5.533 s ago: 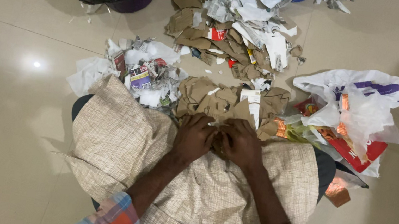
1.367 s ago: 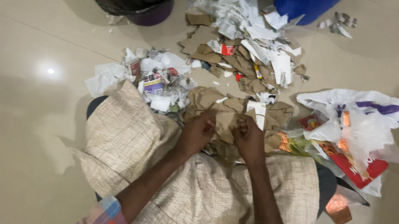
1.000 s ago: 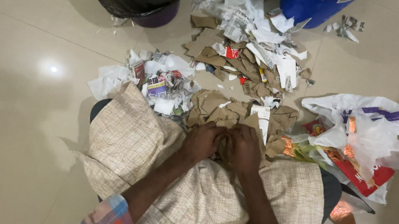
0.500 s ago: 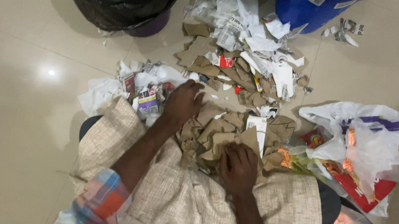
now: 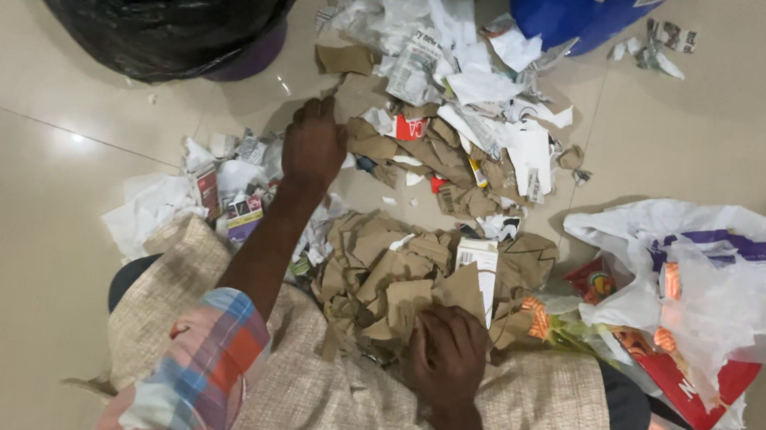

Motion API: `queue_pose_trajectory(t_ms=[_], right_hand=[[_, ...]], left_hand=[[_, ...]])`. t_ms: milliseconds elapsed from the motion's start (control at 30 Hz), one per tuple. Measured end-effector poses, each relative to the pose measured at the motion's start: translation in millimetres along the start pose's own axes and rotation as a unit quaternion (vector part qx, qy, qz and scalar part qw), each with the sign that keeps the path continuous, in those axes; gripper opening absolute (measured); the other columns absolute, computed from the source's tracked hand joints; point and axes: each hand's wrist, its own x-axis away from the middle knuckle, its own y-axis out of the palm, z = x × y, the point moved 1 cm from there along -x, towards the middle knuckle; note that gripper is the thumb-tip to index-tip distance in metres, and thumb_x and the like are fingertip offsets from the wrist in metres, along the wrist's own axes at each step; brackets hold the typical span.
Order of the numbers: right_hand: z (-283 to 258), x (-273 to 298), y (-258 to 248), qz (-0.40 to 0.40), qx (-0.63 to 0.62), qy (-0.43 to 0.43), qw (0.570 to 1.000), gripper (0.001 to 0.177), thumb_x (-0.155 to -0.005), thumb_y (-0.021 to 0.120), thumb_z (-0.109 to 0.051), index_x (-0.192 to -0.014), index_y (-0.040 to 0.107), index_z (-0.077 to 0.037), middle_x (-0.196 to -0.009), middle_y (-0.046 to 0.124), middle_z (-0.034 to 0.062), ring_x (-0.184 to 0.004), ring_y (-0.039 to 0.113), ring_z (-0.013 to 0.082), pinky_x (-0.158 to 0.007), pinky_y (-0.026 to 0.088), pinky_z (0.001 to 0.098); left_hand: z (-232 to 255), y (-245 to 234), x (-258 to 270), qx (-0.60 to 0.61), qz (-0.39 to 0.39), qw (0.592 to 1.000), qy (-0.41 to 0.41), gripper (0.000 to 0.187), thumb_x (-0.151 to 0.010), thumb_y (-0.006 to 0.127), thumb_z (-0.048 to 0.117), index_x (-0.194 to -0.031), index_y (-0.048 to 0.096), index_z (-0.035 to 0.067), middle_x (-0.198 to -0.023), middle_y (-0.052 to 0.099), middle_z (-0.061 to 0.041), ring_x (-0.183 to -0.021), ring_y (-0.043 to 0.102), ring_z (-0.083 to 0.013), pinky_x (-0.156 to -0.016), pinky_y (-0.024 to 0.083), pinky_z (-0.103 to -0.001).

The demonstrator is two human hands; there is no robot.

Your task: The person sits on the floor and sorts through a pile of mixed waste, separating cardboard pieces from plastic and paper items. They pick up individual pieces, tear or fold them, and place them into separate piles on the floor.

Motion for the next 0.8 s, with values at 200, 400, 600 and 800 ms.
queue_pose_trajectory(t_ms=[200, 400, 600, 800], right_hand=[[6, 0, 2, -0.009, -0.008, 0.011, 1.0, 0.024, -0.076, 0.08, -0.001, -0.099, 0.075, -0.006, -0.104, 0.073, 0.0066, -0.104, 0.065, 0.0249, -0.092, 0.05, 0.0376], [11, 6, 6, -0.011, -0.009, 0.009, 1.0, 0.024, -0.078, 0.081, -0.001, -0.101, 0.075, -0.006, -0.106, 0.073, 0.0069, -0.106, 0.065, 0.0254, -0.094, 0.05, 0.0382], [8, 7, 4, -0.004, -0.015, 0.022, 1.0, 0.022, -0.079, 0.08, -0.001, -0.101, 0.076, -0.005, -0.105, 0.074, 0.0073, -0.106, 0.066, 0.0254, -0.094, 0.052, 0.0376], [9, 6, 5, 0.002, -0.013, 0.006, 1.0, 0.021, -0.079, 0.079, -0.002, -0.1, 0.075, -0.004, -0.104, 0.073, 0.0084, -0.105, 0.066, 0.026, -0.093, 0.052, 0.0377]], left_hand=[[3, 7, -9, -0.041, -0.037, 0.998, -0.028, 0.056, -0.087, 0.076, 0.022, -0.135, 0.055, 0.002, -0.117, 0.065, -0.018, -0.11, 0.064, -0.037, -0.091, 0.053, -0.049], [12, -11, -10, -0.029, -0.016, 0.999, -0.03, 0.056, -0.087, 0.074, 0.018, -0.137, 0.054, 0.002, -0.119, 0.064, -0.02, -0.11, 0.065, -0.0373, -0.091, 0.053, -0.049], [19, -54, -11, 0.108, 0.028, 0.991, -0.067, 0.057, -0.088, 0.071, 0.012, -0.14, 0.052, 0.001, -0.127, 0.061, -0.024, -0.113, 0.064, -0.0431, -0.096, 0.054, -0.051], [35, -76, -4, 0.105, 0.105, 0.98, 0.136, 0.048, -0.09, 0.071, 0.007, -0.135, 0.056, -0.002, -0.128, 0.06, -0.025, -0.11, 0.066, -0.0418, -0.094, 0.056, -0.048]])
